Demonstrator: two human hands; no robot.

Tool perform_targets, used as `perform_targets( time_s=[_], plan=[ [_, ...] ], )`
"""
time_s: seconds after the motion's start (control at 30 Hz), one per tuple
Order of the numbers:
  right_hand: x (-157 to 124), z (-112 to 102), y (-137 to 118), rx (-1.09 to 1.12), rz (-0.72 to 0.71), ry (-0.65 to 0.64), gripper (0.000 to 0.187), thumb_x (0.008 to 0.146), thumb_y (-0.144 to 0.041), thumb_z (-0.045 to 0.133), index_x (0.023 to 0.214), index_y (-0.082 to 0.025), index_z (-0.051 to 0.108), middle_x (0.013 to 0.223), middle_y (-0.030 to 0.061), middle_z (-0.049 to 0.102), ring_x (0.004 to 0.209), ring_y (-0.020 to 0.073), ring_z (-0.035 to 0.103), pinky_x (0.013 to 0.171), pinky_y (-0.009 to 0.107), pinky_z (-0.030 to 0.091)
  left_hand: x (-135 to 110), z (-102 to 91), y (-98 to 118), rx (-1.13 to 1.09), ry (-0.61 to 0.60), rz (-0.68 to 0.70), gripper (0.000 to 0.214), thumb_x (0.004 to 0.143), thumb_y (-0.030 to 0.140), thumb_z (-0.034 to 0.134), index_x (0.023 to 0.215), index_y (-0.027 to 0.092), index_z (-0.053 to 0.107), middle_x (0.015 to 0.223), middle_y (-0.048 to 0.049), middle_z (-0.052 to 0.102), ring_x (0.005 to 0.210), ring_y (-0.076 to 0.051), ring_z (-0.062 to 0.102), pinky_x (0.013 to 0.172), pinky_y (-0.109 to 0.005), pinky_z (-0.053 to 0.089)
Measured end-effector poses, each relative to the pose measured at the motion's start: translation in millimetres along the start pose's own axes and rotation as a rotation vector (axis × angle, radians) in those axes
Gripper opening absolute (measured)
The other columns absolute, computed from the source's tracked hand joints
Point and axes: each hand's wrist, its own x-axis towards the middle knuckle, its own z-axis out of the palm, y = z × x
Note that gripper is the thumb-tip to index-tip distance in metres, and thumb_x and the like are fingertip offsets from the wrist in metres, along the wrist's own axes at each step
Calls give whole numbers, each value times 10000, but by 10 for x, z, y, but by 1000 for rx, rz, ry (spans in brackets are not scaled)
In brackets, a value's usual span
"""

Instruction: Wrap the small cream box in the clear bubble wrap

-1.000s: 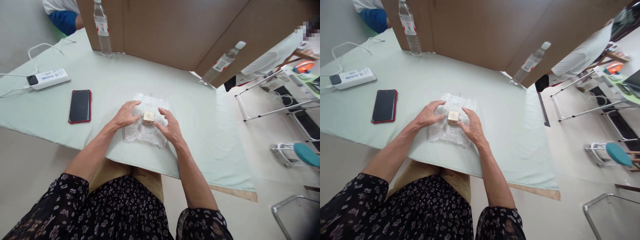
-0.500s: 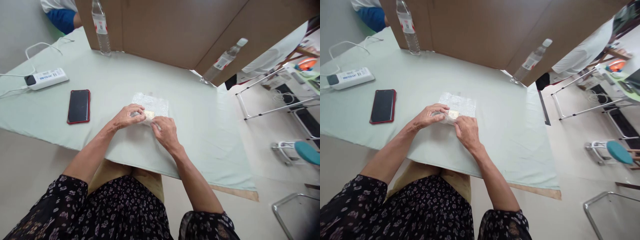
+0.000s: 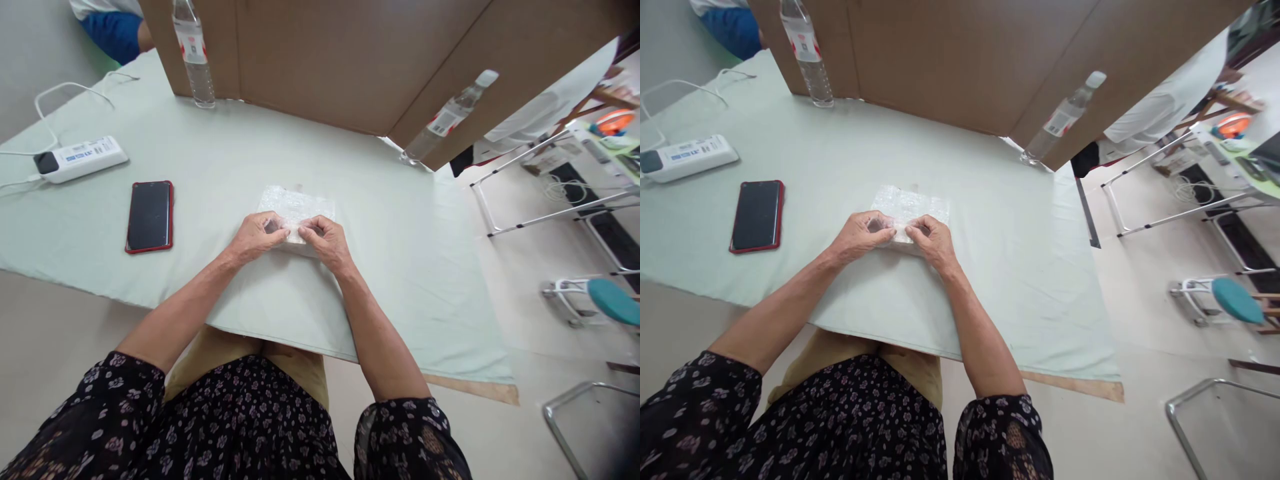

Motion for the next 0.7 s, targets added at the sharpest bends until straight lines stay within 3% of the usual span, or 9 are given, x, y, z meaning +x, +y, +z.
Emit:
perform_targets(
  time_s=[0.4,0.53,0.6,0.7],
  plan=[
    [-28,48,-37,-3,-25,70,231,770,-424,655,721,-210,583,670,-31,567,653,134,509,670,289,432,11,24,78,-84,21,-53,219,661,381,672,693,178,598,656,19,573,632,-121,495,605,-258,396],
    [-77,23,0,-16,-20,51,217,781,-422,646,779,-215,580,731,-14,613,686,148,554,689,298,462,-13,33,99,-106,-14,-53,202,663,365,672,691,180,593,650,22,562,618,-115,477,579,-250,377],
    [-118,-6,-10,-98,-49,87,201,807,-412,630,858,-219,602,816,14,665,760,178,610,751,331,491,-18,33,99,-114,-27,-55,193,668,356,671,691,181,593,645,24,558,611,-113,472,566,-246,369],
    [-211,-39,-85,-405,-197,250,170,898,-371,569,958,-231,645,998,74,717,970,248,647,920,425,462,-13,31,90,-127,-23,-64,183,668,340,677,685,179,594,632,30,556,601,-107,470,562,-242,366]
  ],
)
